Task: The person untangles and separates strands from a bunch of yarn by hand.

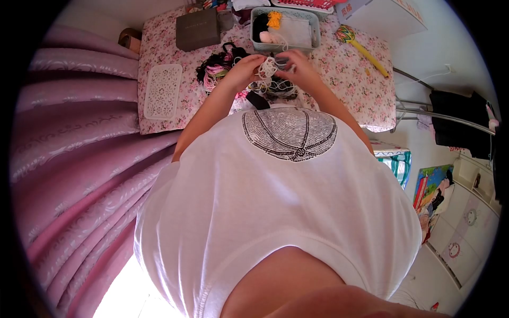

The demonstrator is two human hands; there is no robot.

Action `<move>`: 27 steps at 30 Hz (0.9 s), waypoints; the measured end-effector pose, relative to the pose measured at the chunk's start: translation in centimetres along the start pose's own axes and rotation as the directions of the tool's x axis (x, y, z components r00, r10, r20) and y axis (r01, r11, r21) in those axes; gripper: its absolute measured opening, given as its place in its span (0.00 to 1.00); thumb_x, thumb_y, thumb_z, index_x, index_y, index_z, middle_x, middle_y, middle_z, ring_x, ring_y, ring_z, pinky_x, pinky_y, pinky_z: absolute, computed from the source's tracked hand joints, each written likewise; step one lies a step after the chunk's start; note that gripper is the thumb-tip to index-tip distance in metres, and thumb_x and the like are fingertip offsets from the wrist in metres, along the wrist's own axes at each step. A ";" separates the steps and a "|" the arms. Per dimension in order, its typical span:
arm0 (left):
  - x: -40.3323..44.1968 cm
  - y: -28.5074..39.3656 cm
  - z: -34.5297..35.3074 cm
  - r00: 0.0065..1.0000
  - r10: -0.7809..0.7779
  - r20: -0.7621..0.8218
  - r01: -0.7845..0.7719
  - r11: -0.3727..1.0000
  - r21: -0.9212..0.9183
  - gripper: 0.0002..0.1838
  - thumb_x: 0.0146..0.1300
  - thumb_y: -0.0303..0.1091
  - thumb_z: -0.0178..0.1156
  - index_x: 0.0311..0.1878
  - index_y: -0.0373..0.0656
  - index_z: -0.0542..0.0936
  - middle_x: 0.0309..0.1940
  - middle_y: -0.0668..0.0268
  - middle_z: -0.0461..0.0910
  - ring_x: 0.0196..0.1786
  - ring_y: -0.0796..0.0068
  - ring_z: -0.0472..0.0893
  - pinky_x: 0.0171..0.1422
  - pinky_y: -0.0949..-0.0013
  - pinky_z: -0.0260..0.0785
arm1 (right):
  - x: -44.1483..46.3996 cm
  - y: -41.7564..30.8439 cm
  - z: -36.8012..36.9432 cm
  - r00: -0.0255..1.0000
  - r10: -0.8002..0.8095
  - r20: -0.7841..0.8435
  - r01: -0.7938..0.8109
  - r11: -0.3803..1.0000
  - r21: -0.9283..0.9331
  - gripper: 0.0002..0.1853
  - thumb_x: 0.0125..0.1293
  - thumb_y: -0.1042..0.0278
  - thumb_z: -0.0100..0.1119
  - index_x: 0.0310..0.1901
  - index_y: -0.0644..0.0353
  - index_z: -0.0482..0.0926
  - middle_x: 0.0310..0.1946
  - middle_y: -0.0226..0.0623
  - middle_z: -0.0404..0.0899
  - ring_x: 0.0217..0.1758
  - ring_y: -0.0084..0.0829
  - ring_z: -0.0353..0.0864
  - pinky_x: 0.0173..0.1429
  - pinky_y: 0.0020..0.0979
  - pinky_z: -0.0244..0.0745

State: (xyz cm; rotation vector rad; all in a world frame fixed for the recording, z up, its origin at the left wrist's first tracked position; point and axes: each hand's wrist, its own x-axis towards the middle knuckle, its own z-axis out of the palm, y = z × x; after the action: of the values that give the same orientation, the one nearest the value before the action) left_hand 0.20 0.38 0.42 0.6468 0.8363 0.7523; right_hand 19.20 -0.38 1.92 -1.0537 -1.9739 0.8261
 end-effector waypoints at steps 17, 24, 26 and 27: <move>1.8 -3.2 -1.5 0.973 0.024 0.231 -0.160 0.790 0.591 0.20 0.51 0.39 0.58 0.45 0.38 0.69 0.34 0.68 0.73 0.34 0.82 0.70 0.36 0.78 0.63 | 1.3 2.7 -2.6 0.782 0.621 -0.050 -0.218 0.347 0.912 0.11 0.61 0.66 0.46 0.43 0.60 0.65 0.38 0.32 0.71 0.40 0.24 0.71 0.41 0.30 0.68; 0.5 -1.1 -4.9 0.965 -0.134 0.225 -0.099 0.611 0.786 0.13 0.52 0.37 0.57 0.37 0.40 0.73 0.23 0.72 0.71 0.27 0.86 0.68 0.30 0.80 0.61 | -1.6 8.4 -5.9 0.674 0.696 -0.246 -0.120 0.432 0.894 0.14 0.62 0.64 0.43 0.46 0.62 0.63 0.36 0.35 0.71 0.39 0.28 0.71 0.39 0.29 0.68; 0.4 -0.9 -5.8 0.972 -0.095 0.216 -0.114 0.614 0.781 0.12 0.52 0.36 0.57 0.35 0.39 0.73 0.22 0.73 0.71 0.26 0.86 0.67 0.29 0.80 0.60 | -1.6 6.6 -6.4 0.555 0.775 -0.303 -0.159 0.456 0.876 0.14 0.62 0.64 0.44 0.45 0.64 0.65 0.35 0.34 0.72 0.37 0.26 0.71 0.37 0.27 0.68; 0.5 -1.1 -6.2 0.982 -0.036 0.184 -0.120 0.638 0.761 0.12 0.52 0.36 0.58 0.35 0.38 0.73 0.23 0.73 0.71 0.26 0.86 0.67 0.29 0.80 0.60 | -1.8 6.3 -6.2 0.600 0.754 -0.266 -0.232 0.482 0.845 0.14 0.61 0.64 0.45 0.44 0.64 0.65 0.34 0.33 0.72 0.36 0.25 0.71 0.37 0.26 0.68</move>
State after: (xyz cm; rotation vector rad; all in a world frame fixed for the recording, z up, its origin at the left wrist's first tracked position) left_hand -4.34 1.42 -3.77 1.4984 0.9663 0.3247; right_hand 27.60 2.12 -0.44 -1.2008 -0.5483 1.2678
